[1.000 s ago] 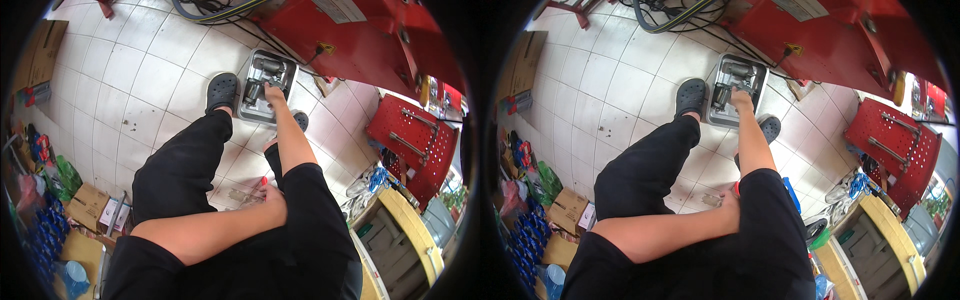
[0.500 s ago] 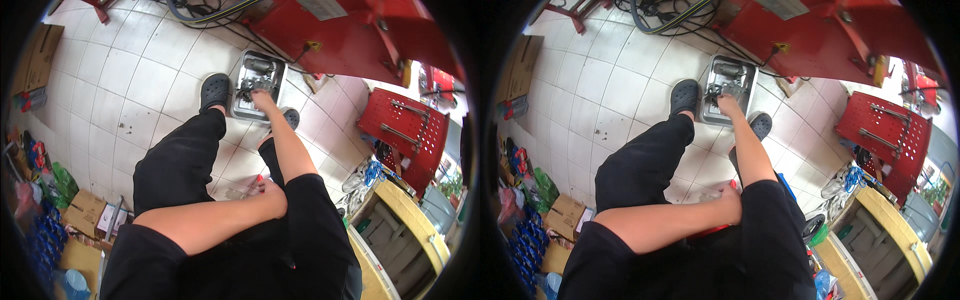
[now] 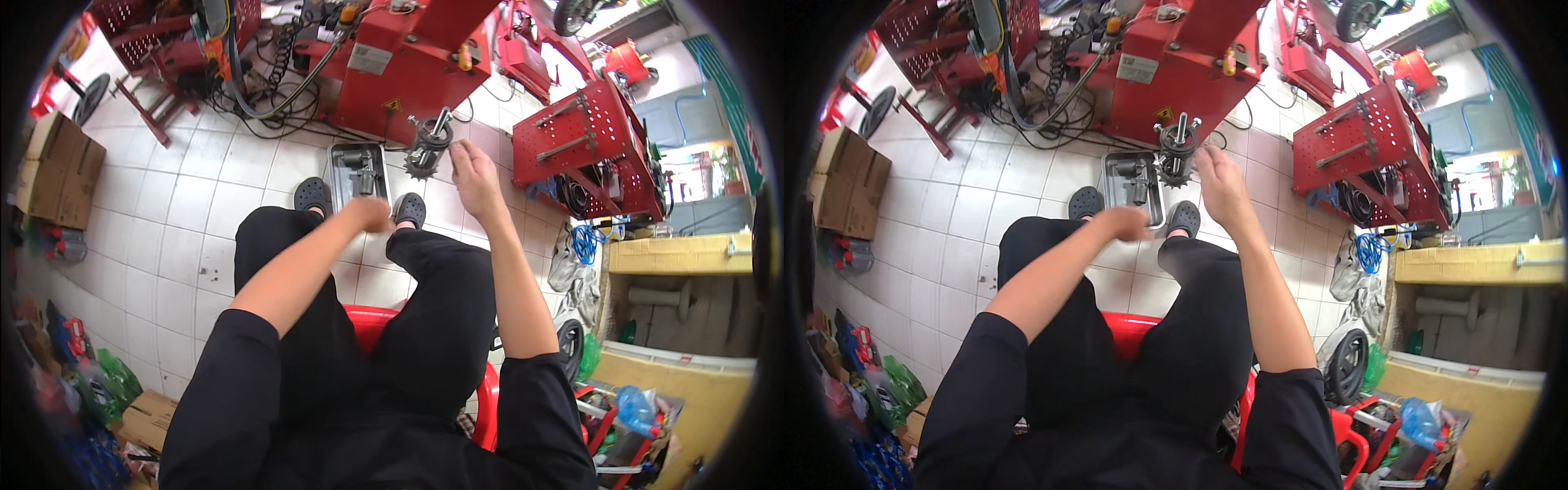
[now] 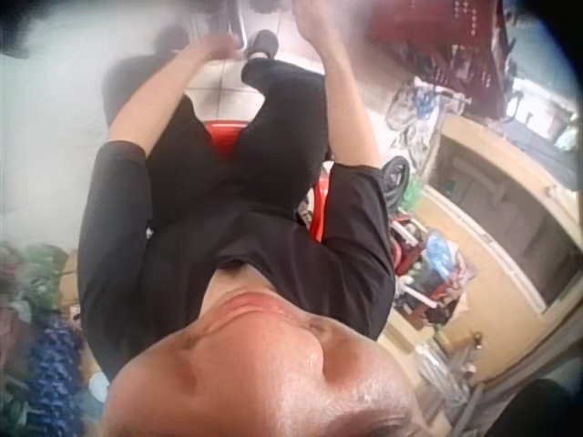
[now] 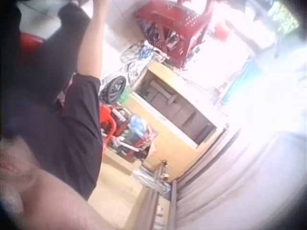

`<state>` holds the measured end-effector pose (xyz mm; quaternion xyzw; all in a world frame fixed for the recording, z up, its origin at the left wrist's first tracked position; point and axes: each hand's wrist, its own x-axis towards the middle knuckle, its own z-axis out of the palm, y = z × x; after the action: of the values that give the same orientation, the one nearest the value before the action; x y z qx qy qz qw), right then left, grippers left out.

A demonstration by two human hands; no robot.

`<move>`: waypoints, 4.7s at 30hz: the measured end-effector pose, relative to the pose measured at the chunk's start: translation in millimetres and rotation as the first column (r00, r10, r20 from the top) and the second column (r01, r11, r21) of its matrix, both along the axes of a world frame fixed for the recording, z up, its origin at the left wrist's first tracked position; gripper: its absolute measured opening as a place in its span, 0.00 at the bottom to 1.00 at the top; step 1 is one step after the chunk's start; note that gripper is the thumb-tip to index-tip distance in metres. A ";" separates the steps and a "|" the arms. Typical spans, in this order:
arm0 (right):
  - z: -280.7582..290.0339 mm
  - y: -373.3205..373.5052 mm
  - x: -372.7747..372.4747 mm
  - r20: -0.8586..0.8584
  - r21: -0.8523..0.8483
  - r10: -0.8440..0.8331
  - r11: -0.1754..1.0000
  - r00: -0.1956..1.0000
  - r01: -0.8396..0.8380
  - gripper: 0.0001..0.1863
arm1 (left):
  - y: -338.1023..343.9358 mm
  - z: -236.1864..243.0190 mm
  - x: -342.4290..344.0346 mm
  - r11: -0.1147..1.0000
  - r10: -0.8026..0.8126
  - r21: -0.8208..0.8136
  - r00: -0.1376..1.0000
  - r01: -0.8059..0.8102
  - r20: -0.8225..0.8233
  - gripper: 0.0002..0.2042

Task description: The person sits on a stool in a workshop and uses a screwdriver to disassemble a mechanical part held in their lap. They remove a screw and a small metal piece, placing them into a metal tray on the floor, then continue to manipulate the part with their hands.

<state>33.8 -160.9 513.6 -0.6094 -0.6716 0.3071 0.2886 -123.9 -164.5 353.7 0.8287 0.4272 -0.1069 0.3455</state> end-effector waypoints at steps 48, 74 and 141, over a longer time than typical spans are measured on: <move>-43.2 -205.1 11.2 -0.139 -0.052 -0.041 0.998 0.989 0.034 0.31 | -220.6 90.9 -5.4 0.521 0.847 -0.848 0.183 -0.096 0.499 0.22; -20.9 -206.8 12.6 -0.230 -0.074 0.021 0.997 0.973 -0.038 0.23 | -217.8 88.1 -4.2 0.625 0.780 -0.761 0.151 -0.172 0.607 0.23; -45.2 -196.7 24.0 -0.482 -0.269 0.010 0.950 0.876 -0.158 0.19 | -213.4 94.1 -4.7 0.507 0.862 -0.839 0.145 -0.198 0.486 0.25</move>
<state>57.8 -357.7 468.3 -0.5221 -0.5519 0.5575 0.3347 -128.5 -377.9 447.9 0.3540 0.3970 0.3634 0.7649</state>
